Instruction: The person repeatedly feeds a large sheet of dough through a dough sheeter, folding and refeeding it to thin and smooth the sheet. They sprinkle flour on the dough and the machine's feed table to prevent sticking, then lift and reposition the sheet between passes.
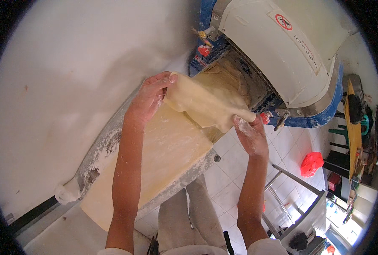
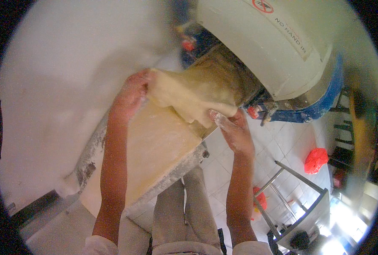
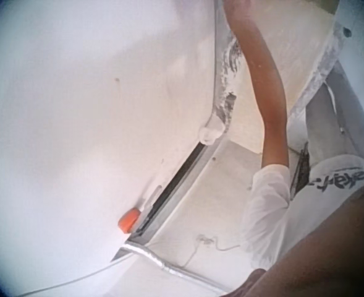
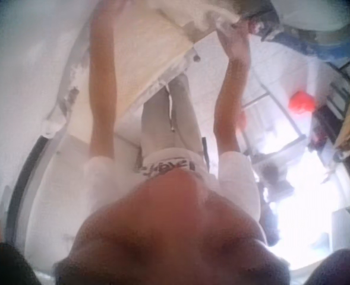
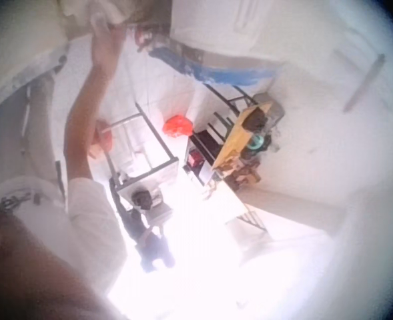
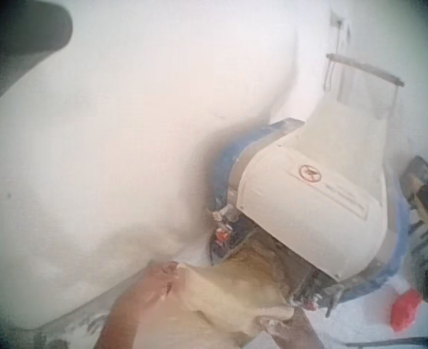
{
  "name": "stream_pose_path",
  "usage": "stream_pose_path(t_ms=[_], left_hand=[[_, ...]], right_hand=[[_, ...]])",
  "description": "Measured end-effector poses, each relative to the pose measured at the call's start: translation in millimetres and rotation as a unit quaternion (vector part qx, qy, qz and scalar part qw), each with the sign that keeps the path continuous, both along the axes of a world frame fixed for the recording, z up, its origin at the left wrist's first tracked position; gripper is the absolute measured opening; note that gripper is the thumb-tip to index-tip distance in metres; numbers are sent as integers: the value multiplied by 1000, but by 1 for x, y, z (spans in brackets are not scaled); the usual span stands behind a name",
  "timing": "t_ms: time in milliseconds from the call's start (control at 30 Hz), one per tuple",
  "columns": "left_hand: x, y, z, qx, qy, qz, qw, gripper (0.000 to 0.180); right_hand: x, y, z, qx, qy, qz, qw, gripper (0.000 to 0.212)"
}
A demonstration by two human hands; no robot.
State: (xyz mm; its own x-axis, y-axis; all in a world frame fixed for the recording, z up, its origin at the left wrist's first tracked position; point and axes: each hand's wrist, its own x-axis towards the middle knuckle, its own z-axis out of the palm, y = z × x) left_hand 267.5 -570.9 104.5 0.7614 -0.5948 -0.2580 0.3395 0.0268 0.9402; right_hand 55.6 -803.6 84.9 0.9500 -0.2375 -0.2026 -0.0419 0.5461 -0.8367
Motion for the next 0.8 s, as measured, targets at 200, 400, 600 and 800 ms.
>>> stream_pose_path(t_ms=[200, 400, 600, 800], left_hand=[[5, 18, -35, -115, 152, 11, 982, 47], [-21, 22, -32, -50, 154, -32, 986, 62], [-2, 14, 30, -111, -10, -34, 993, 71], [41, 11, 102, -76, -161, -163, 970, 78]], right_hand=[[-12, -8, 2, 83, 22, 20, 996, 54], [-37, -5, -23, 151, 33, 17, 988, 67], [-24, -12, 56, 30, -19, 59, 998, 80], [-17, -42, 130, -82, -94, 72, 990, 84]])
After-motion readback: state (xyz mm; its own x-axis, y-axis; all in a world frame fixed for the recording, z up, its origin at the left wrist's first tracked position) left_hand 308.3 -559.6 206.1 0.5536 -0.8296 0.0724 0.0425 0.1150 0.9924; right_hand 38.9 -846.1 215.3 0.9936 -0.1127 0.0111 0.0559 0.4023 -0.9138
